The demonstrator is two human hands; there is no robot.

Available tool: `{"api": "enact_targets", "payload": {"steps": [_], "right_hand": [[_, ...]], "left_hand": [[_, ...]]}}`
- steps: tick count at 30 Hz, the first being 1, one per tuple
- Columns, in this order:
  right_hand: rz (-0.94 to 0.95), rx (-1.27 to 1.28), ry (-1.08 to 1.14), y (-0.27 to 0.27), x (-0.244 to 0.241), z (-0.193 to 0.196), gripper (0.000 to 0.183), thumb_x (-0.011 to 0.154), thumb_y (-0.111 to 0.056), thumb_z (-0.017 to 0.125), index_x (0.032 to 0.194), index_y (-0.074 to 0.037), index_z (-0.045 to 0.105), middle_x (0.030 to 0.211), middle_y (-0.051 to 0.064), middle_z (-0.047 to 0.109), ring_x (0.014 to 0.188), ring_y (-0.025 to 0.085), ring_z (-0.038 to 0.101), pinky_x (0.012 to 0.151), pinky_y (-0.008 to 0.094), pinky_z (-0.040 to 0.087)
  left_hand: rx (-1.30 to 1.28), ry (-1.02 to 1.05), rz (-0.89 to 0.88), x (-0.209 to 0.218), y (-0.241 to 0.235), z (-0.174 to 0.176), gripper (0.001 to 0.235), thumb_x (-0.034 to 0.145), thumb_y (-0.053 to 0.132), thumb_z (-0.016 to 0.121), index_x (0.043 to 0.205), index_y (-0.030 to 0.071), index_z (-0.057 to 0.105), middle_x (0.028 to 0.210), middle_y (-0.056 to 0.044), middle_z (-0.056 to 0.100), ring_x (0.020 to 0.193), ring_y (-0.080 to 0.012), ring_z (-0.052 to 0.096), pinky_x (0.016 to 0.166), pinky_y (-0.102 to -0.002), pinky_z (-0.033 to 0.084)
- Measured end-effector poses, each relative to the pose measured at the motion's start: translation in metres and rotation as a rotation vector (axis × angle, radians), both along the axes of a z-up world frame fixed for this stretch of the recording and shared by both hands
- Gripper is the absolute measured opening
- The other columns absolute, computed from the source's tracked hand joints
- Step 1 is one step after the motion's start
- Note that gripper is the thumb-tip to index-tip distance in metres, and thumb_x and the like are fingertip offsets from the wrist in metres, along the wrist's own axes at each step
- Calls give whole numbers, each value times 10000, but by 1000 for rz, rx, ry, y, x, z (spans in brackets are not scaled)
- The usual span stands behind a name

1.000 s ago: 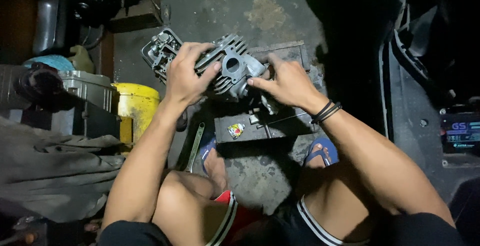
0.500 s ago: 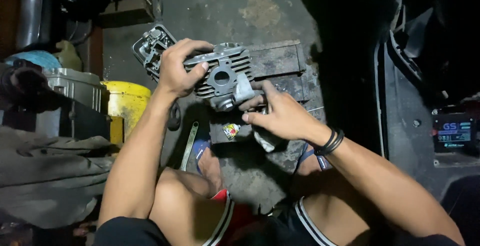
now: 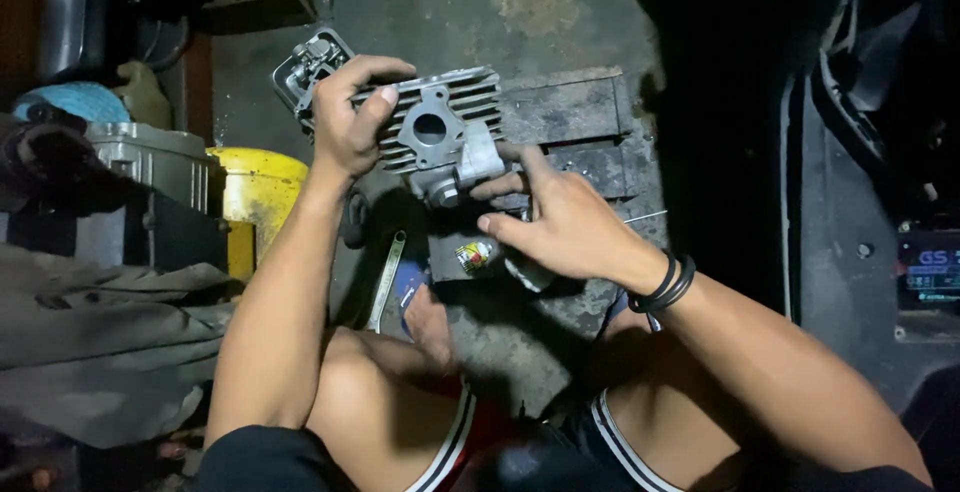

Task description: Cleaning a motorcycle cylinder head by wiping it with a cloth and using a small tool to remove debris from the cooling fins.

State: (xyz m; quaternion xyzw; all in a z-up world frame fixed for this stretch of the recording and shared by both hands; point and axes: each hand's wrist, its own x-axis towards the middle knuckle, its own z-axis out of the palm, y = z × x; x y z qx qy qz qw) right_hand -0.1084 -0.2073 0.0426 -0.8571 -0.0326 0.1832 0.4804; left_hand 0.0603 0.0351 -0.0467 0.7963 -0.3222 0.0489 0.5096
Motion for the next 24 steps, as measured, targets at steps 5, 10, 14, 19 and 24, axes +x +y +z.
{"api": "enact_targets", "payload": {"steps": [5,10,14,19,24], "right_hand": [[-68,1,-64,5,7,-13,705,808,-265,686,1402,7,422,1167,37,791,540,162,687,505,276,553],[-89,44,-144,5,6,-21,745,816,-272,684,1435,42,412,1174,71,781,507,133,601,495,250,510],[-62,43,-181,4,7,-27,806,830,-297,693,1485,35,359,1223,67,760,490,138,627,483,250,514],[-60,1,-168,3,8,-24,776,826,-267,661,1476,45,373,1197,44,771,504,152,641,496,264,531],[-74,17,-174,1,3,-24,735,826,-239,673,1469,6,414,1162,33,781,503,137,609,493,258,509]], "left_hand": [[7,-122,9,-6,-8,14,522,904,379,504,1093,-58,719,1047,-186,693,925,-301,611,864,-392,459],[61,-149,66,-6,-7,17,514,925,395,483,1085,-35,715,1085,-188,669,1005,-335,565,943,-433,416],[112,-133,118,-4,-4,16,496,942,382,499,1094,-31,728,1029,-175,641,921,-306,566,855,-401,436],[136,-85,142,-4,-2,16,453,943,353,523,1091,-18,735,958,-143,630,846,-276,567,797,-378,449],[182,-197,117,-5,0,14,507,971,421,528,1014,-33,750,873,-147,591,758,-284,526,718,-398,422]]}}
